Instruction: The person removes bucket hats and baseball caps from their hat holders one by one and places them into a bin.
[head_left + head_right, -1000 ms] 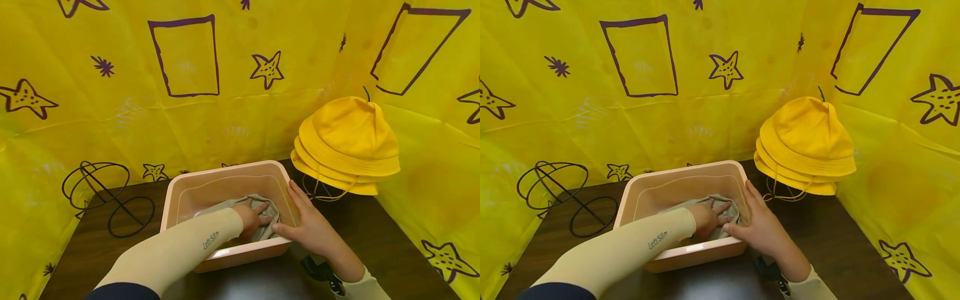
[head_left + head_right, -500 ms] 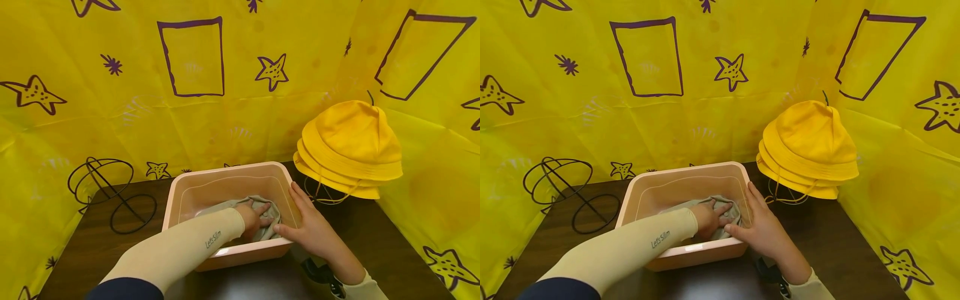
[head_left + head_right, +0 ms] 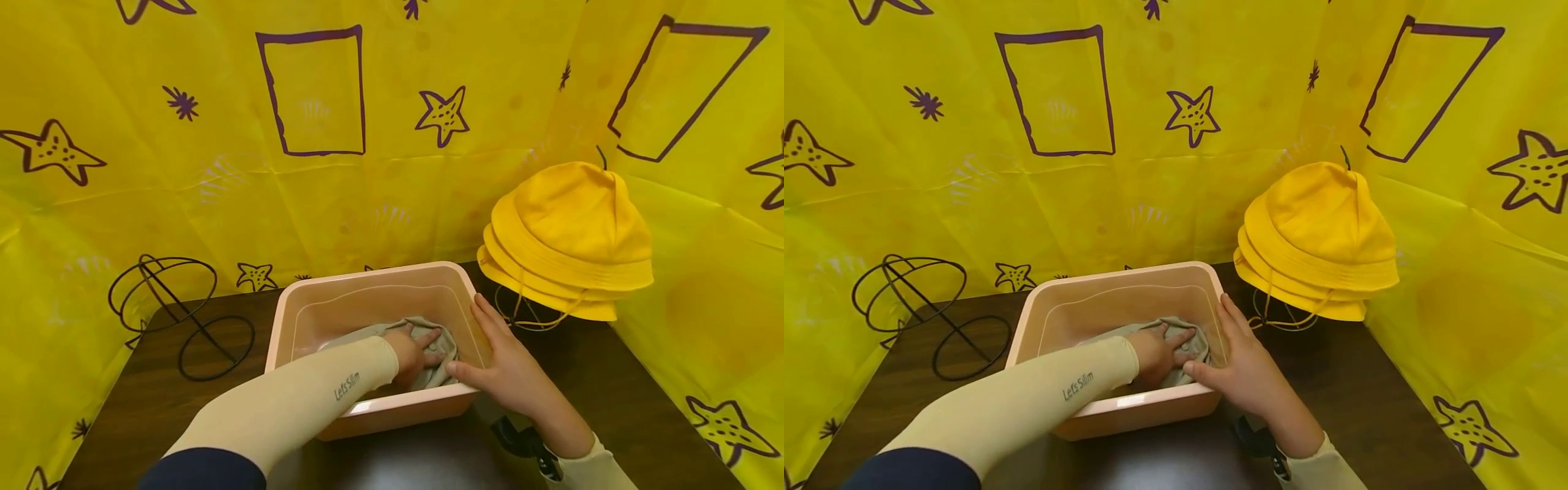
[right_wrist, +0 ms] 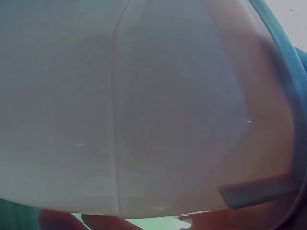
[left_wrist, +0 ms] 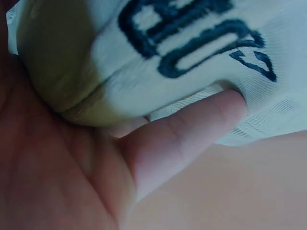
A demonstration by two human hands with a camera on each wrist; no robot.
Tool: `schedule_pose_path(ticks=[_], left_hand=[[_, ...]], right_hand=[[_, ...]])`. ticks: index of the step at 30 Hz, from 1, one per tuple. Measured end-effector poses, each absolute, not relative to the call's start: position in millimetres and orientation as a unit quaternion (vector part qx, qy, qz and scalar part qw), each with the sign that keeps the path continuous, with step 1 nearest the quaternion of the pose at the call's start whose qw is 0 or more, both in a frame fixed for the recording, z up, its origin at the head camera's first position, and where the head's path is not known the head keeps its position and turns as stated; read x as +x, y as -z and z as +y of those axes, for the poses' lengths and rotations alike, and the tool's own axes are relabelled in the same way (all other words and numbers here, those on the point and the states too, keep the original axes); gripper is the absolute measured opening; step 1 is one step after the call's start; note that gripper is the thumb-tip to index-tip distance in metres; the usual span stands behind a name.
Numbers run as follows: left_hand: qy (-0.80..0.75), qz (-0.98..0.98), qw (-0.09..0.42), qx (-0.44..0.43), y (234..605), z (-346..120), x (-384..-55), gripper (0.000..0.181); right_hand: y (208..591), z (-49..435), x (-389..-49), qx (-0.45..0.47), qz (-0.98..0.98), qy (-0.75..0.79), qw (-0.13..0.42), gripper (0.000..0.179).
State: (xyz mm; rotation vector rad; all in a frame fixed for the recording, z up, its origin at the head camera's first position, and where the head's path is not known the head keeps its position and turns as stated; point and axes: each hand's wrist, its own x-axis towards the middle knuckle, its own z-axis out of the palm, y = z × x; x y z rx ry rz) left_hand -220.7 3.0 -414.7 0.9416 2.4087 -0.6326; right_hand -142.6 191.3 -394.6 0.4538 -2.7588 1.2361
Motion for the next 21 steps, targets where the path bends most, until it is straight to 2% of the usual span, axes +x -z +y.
schedule_pose_path(ticks=[6,11,16,18,21], left_hand=[[0.211,0.878,0.232,0.361,412.4,-0.6,-222.9,0.089],[0.146,0.874,0.288,0.362,393.1,-9.1,-229.2,0.084],[0.093,0.863,0.334,0.367,358.6,-24.4,-227.8,0.076],[0.078,0.866,0.335,0.363,344.4,-34.4,-220.8,0.075],[0.056,0.881,0.302,0.36,326.4,-55.8,-203.4,0.075]], right_hand=[[394.2,191.3,-143.8,0.147,-0.9,-0.41,0.031,0.101],[391.6,189.0,-145.0,0.152,-0.9,-0.408,0.022,0.101],[390.6,186.4,-145.7,0.152,-0.902,-0.405,0.014,0.103],[390.1,186.4,-145.5,0.149,-0.904,-0.4,0.014,0.103],[389.1,188.1,-144.4,0.145,-0.907,-0.394,0.015,0.104]])
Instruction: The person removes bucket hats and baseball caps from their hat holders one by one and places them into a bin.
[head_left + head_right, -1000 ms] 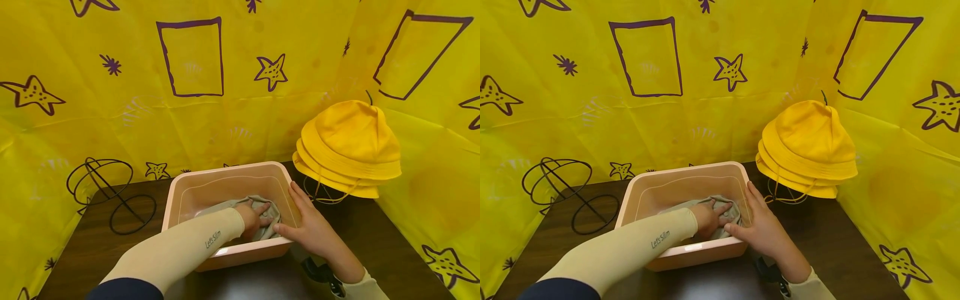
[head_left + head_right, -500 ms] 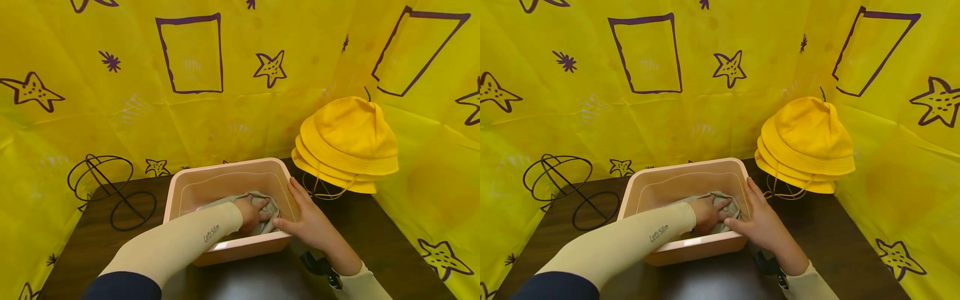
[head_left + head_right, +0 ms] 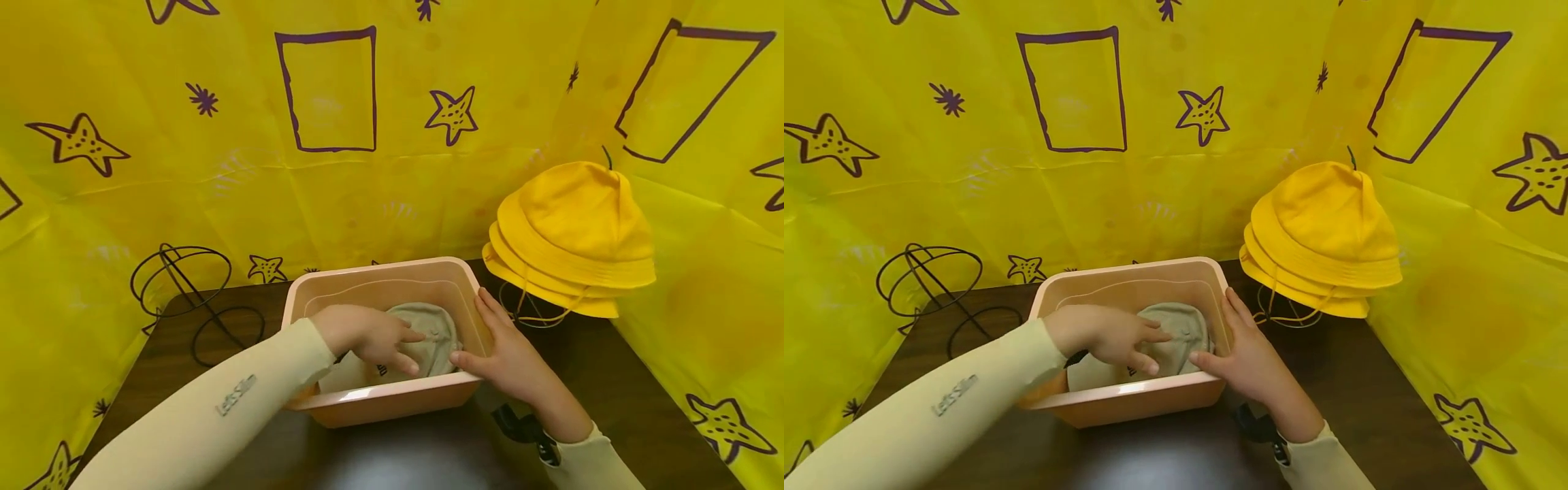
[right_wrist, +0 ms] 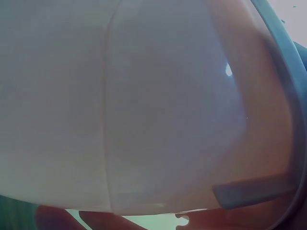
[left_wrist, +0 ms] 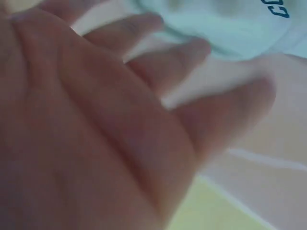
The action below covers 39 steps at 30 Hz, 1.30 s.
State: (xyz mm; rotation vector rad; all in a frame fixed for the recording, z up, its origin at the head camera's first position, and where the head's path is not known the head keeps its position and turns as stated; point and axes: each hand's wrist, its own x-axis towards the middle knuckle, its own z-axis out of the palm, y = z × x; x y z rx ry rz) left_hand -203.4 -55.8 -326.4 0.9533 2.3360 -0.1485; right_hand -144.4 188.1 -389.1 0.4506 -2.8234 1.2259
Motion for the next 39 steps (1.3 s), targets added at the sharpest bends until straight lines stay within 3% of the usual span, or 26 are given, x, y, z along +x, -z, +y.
schedule_pose_path(ticks=[7,11,14,23,30,39], left_hand=[[-0.058,0.929,0.138,0.338,307.1,-132.8,-155.2,0.077],[-0.14,0.945,0.041,0.293,317.6,-172.4,-131.9,0.076],[-0.191,0.95,-0.002,0.248,329.1,-187.8,-118.5,0.075],[-0.346,0.93,-0.026,0.121,362.1,-203.0,-96.3,0.073],[-0.485,0.865,-0.043,0.121,388.8,-197.3,-94.7,0.077],[-0.523,0.843,-0.061,0.112,409.8,-194.1,-94.4,0.078]], right_hand=[[389.2,192.3,-147.4,0.141,-0.903,-0.404,0.017,0.106],[389.5,191.7,-148.9,0.144,-0.902,-0.407,0.016,0.106],[389.6,192.4,-148.3,0.144,-0.901,-0.408,0.014,0.107],[390.2,192.1,-145.7,0.143,-0.897,-0.417,0.012,0.106],[391.2,191.0,-143.2,0.146,-0.895,-0.42,0.018,0.105],[393.7,189.1,-140.3,0.143,-0.898,-0.416,0.025,0.105]])
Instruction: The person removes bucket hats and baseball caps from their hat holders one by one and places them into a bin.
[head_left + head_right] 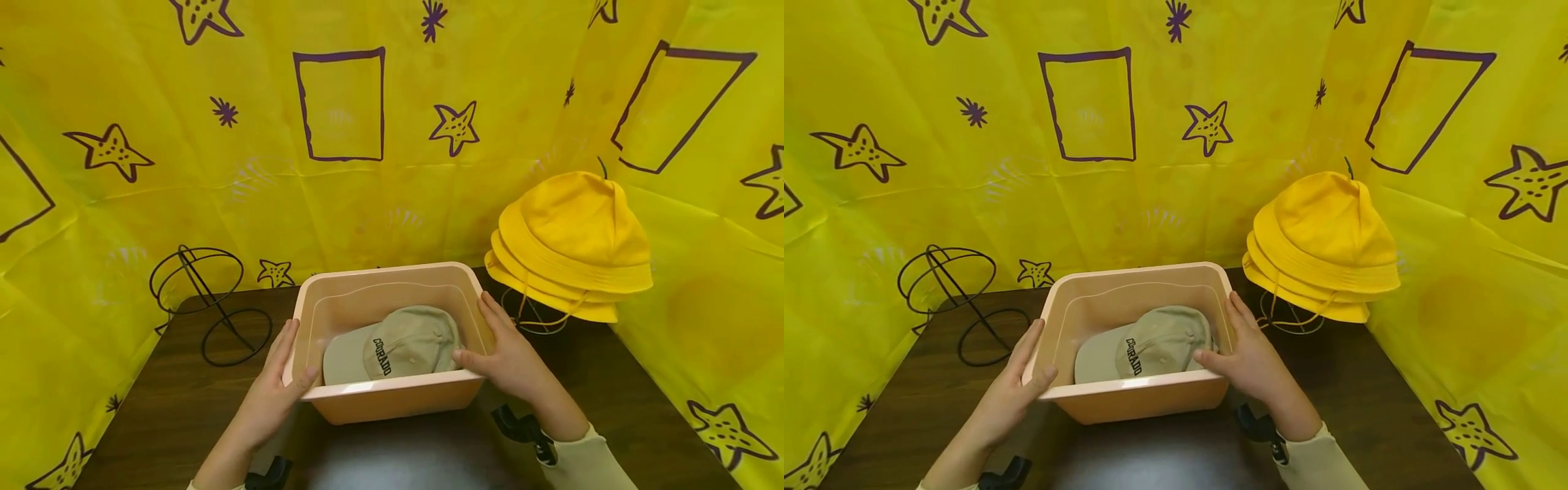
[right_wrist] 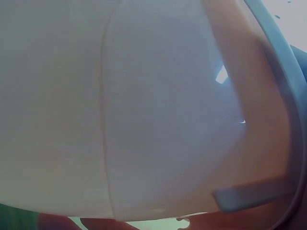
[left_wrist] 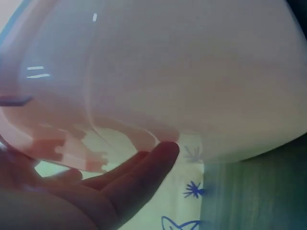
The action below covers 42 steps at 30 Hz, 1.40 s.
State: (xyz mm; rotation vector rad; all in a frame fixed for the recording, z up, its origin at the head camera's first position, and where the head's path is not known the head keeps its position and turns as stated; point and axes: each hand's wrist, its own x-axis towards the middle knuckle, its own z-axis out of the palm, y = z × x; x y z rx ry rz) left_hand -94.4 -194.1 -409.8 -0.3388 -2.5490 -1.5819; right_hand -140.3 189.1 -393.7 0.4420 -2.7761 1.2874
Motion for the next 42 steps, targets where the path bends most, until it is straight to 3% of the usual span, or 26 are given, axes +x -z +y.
schedule_pose_path(ticks=[12,22,34,38,42], left_hand=[[0.632,-0.765,0.061,-0.112,422.8,-189.0,-95.6,0.07],[0.622,-0.771,0.074,-0.114,421.2,-187.6,-95.1,0.071],[0.615,-0.78,0.065,-0.099,422.5,-188.7,-94.1,0.072],[0.618,-0.778,0.063,-0.1,422.2,-189.1,-93.9,0.073],[0.63,-0.767,0.061,-0.11,423.2,-188.9,-94.5,0.073]], right_hand=[[393.9,188.0,-137.9,0.141,-0.895,-0.423,0.033,0.103],[391.6,190.2,-132.6,0.131,-0.913,-0.377,0.079,0.091],[348.6,238.1,-113.2,0.089,-0.91,-0.38,0.139,0.088],[333.5,258.6,-108.6,0.122,-0.859,-0.47,0.16,0.08],[319.8,279.9,-105.7,0.249,-0.726,-0.625,0.141,0.077]])
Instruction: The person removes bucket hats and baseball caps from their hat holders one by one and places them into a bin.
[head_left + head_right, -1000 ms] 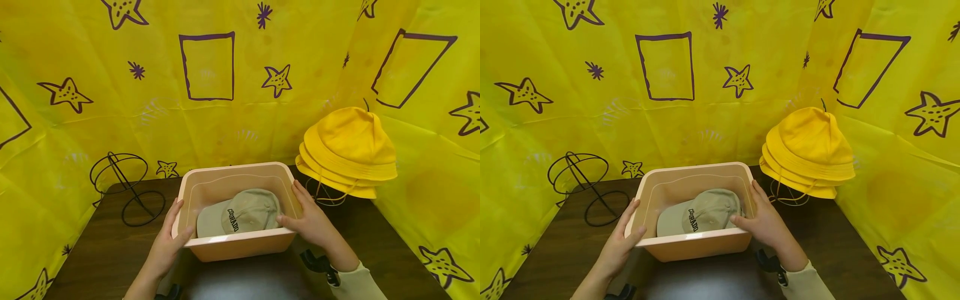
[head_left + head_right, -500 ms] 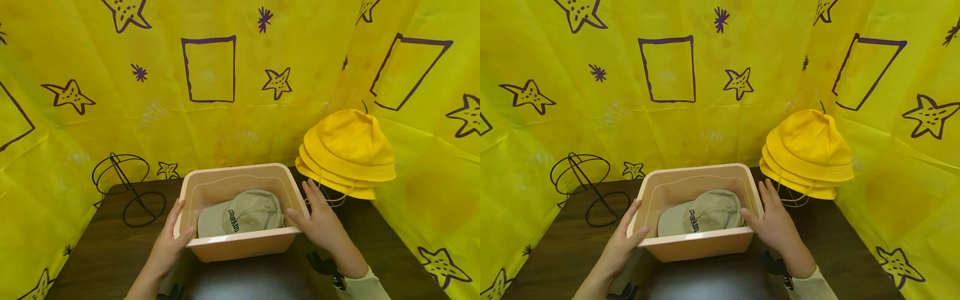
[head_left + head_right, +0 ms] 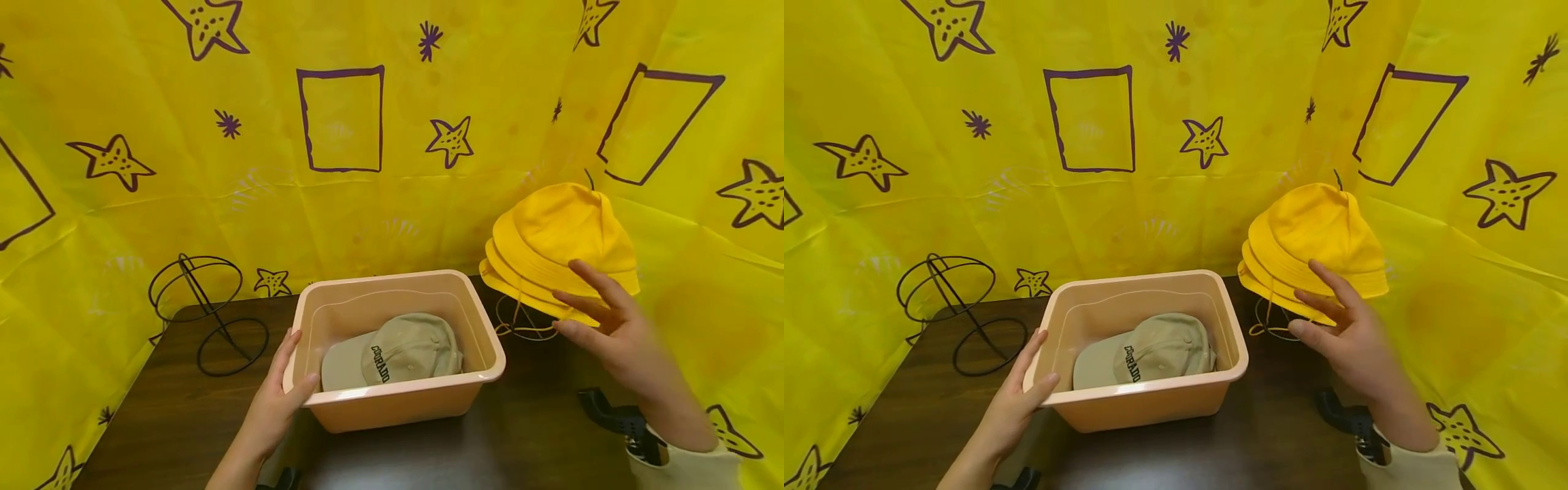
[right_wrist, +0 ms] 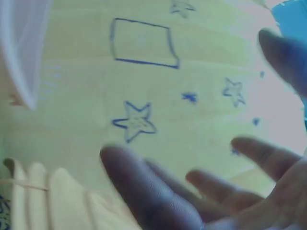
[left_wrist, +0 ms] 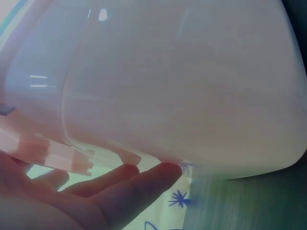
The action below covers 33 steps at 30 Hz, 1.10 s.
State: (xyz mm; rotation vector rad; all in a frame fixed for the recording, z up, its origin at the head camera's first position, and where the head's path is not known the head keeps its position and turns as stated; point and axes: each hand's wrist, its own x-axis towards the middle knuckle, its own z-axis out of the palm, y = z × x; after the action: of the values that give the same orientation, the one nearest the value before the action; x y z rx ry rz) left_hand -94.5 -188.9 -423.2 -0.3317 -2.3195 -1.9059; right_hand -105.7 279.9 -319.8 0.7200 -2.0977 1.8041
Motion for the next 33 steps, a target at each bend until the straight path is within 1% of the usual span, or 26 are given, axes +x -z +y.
schedule_pose_path(ticks=[2,3,5,7,9,11,13,17,20,24,28,33], left_hand=[[0.634,-0.763,0.059,-0.112,423.6,-188.9,-94.0,0.073],[0.636,-0.761,0.058,-0.112,423.9,-189.1,-94.0,0.073],[0.636,-0.762,0.058,-0.11,423.7,-189.2,-93.7,0.073],[0.636,-0.762,0.056,-0.107,423.3,-189.1,-93.6,0.073],[0.637,-0.762,0.055,-0.105,422.8,-189.0,-93.7,0.073],[0.639,-0.76,0.055,-0.104,422.3,-189.0,-93.9,0.073],[0.643,-0.757,0.054,-0.103,422.1,-189.3,-93.9,0.073],[0.647,-0.753,0.054,-0.104,422.4,-190.2,-93.3,0.073],[0.649,-0.752,0.053,-0.104,422.9,-190.7,-92.9,0.073],[0.649,-0.752,0.053,-0.098,423.3,-191.0,-93.1,0.073],[0.648,-0.754,0.051,-0.095,423.2,-190.7,-93.9,0.074],[0.646,-0.756,0.046,-0.095,422.1,-190.6,-94.3,0.073]], right_hand=[[311.9,291.2,-108.0,0.324,-0.643,-0.685,0.113,0.074],[307.9,296.6,-109.5,0.346,-0.615,-0.701,0.104,0.072],[298.6,307.6,-113.5,0.363,-0.592,-0.712,0.101,0.069],[287.6,318.3,-117.8,0.338,-0.608,-0.71,0.11,0.068],[276.1,328.7,-122.5,0.287,-0.648,-0.694,0.125,0.068],[265.1,337.2,-129.0,0.223,-0.726,-0.633,0.149,0.069],[255.2,345.2,-136.9,0.173,-0.795,-0.559,0.162,0.069],[235.8,355.9,-156.6,0.098,-0.887,-0.421,0.163,0.07],[221.2,362.4,-174.2,0.067,-0.915,-0.371,0.144,0.073],[206.7,369.5,-197.1,0.043,-0.944,-0.308,0.108,0.081],[200.7,375.3,-215.9,0.052,-0.961,-0.265,0.061,0.086],[194.6,379.1,-233.2,0.071,-0.972,-0.225,0.014,0.086]])
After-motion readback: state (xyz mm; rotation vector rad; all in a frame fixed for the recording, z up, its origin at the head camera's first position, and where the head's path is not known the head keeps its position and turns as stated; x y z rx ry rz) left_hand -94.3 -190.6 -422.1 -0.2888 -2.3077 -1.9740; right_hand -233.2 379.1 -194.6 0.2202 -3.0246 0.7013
